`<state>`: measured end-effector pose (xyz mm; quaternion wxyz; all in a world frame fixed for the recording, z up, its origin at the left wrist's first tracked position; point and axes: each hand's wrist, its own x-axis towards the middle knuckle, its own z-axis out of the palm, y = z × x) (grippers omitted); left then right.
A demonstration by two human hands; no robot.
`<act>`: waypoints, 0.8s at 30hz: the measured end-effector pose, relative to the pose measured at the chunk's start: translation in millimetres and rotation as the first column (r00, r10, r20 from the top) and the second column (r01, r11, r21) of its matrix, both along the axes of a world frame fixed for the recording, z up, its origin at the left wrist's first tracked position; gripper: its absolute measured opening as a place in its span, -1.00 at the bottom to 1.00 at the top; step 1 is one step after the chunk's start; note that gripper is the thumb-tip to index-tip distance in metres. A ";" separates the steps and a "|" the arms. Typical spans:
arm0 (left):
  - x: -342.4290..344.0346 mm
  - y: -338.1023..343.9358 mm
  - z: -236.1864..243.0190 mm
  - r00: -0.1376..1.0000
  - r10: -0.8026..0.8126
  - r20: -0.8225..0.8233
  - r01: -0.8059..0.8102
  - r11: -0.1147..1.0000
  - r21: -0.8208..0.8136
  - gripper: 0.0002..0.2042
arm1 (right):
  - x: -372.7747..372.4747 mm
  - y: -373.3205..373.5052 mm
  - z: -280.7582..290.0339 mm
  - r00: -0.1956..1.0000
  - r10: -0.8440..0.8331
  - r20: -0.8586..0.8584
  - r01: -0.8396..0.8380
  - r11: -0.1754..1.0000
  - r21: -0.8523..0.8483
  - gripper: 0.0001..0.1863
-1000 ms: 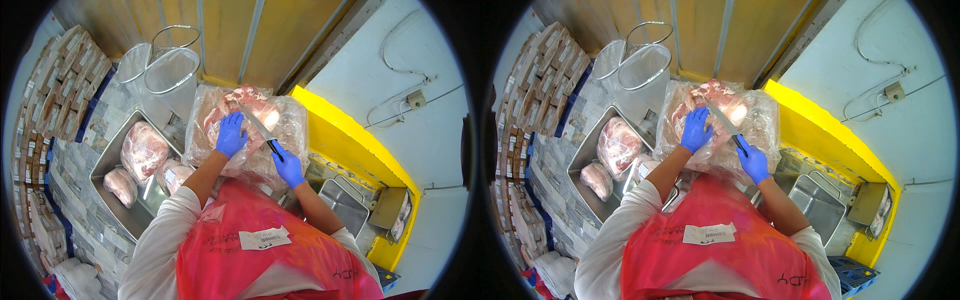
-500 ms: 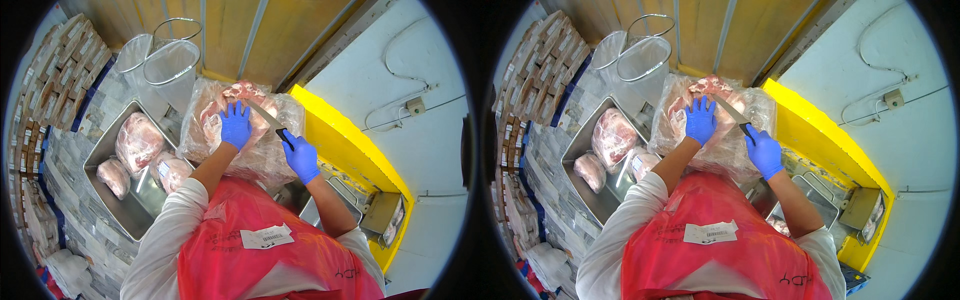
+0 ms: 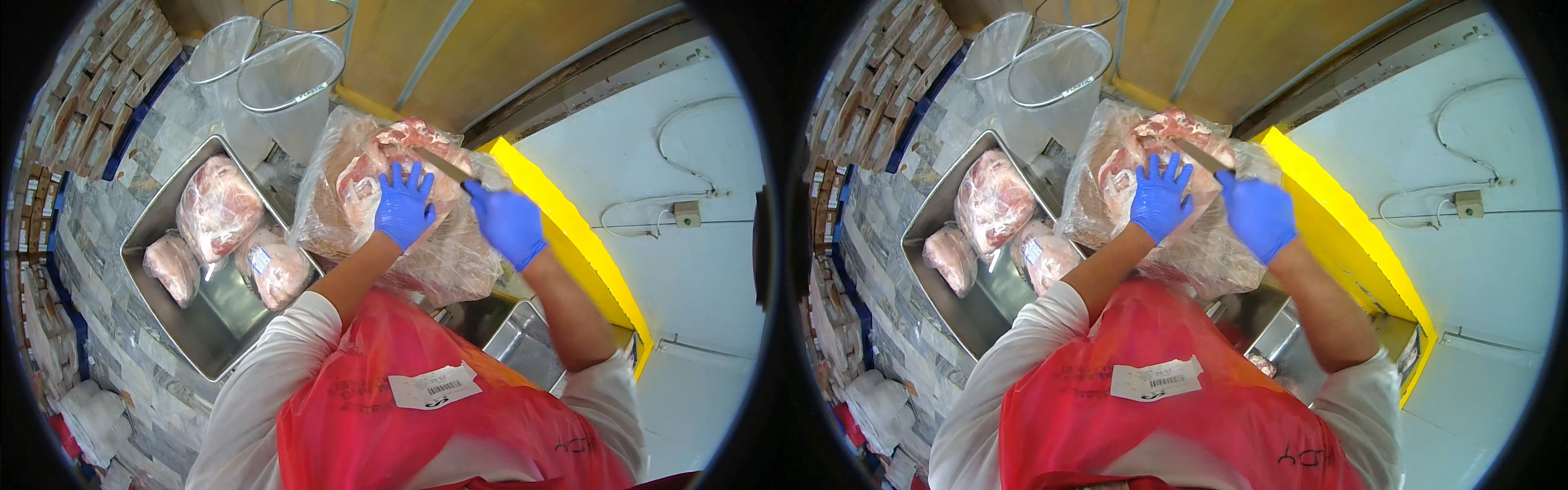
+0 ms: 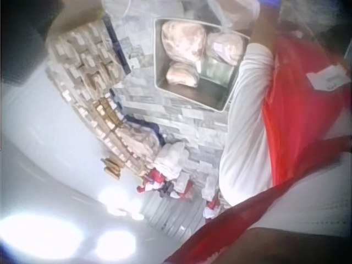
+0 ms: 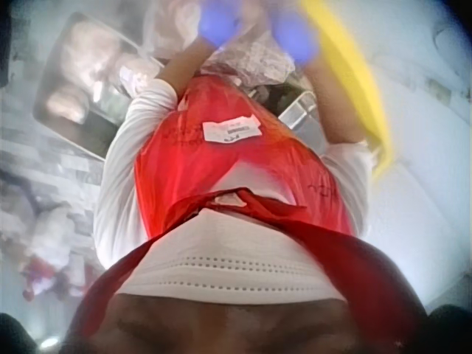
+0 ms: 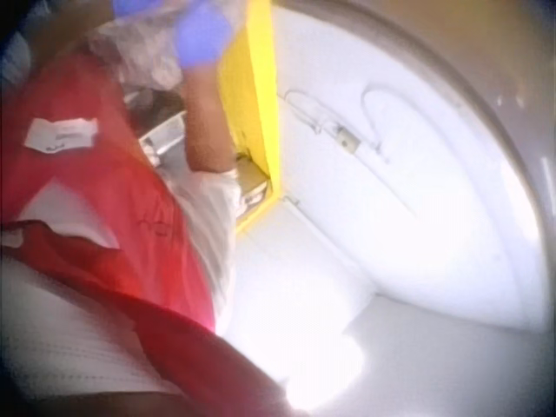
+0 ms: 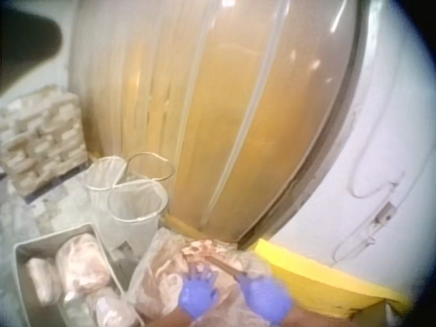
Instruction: The person unpacks vacuum-sealed meat portions from a metal tray and places them on a work surface. They use a knife to cut and trim the meat, separating pieces and placing them into a tray.
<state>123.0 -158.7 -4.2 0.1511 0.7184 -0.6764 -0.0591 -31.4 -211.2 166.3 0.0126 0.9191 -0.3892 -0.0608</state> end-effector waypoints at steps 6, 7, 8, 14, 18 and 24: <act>-2.9 9.1 -4.8 1.000 -0.015 -0.014 0.014 0.999 -0.036 -0.41 | 95.1 -141.9 78.1 0.877 0.326 -0.353 -0.233 0.931 0.281 -0.70; 1.3 7.4 -4.0 1.000 -0.011 -0.012 0.011 0.999 -0.051 -0.41 | 113.7 -156.4 83.6 0.846 0.327 -0.422 -0.205 0.929 0.308 -0.69; 1.7 8.2 -2.7 0.999 -0.026 -0.020 0.024 0.998 -0.063 -0.42 | 122.0 -164.4 86.4 0.809 0.317 -0.495 -0.157 0.928 0.338 -0.69; 2.8 12.4 0.2 0.999 -0.028 -0.031 0.026 0.999 -0.047 -0.45 | 132.8 -186.9 97.2 0.872 0.046 -0.487 0.160 0.913 0.374 -0.67; 4.2 14.5 -2.2 0.999 -0.044 0.018 0.046 0.996 -0.072 -0.45 | 64.7 -175.3 67.5 0.961 0.204 -0.188 -0.116 0.912 0.394 -0.65; -3.3 19.0 5.8 0.991 -0.129 0.037 0.132 0.987 -0.091 -0.51 | -100.5 -86.8 40.0 0.979 -0.131 0.157 0.089 0.964 0.250 -0.63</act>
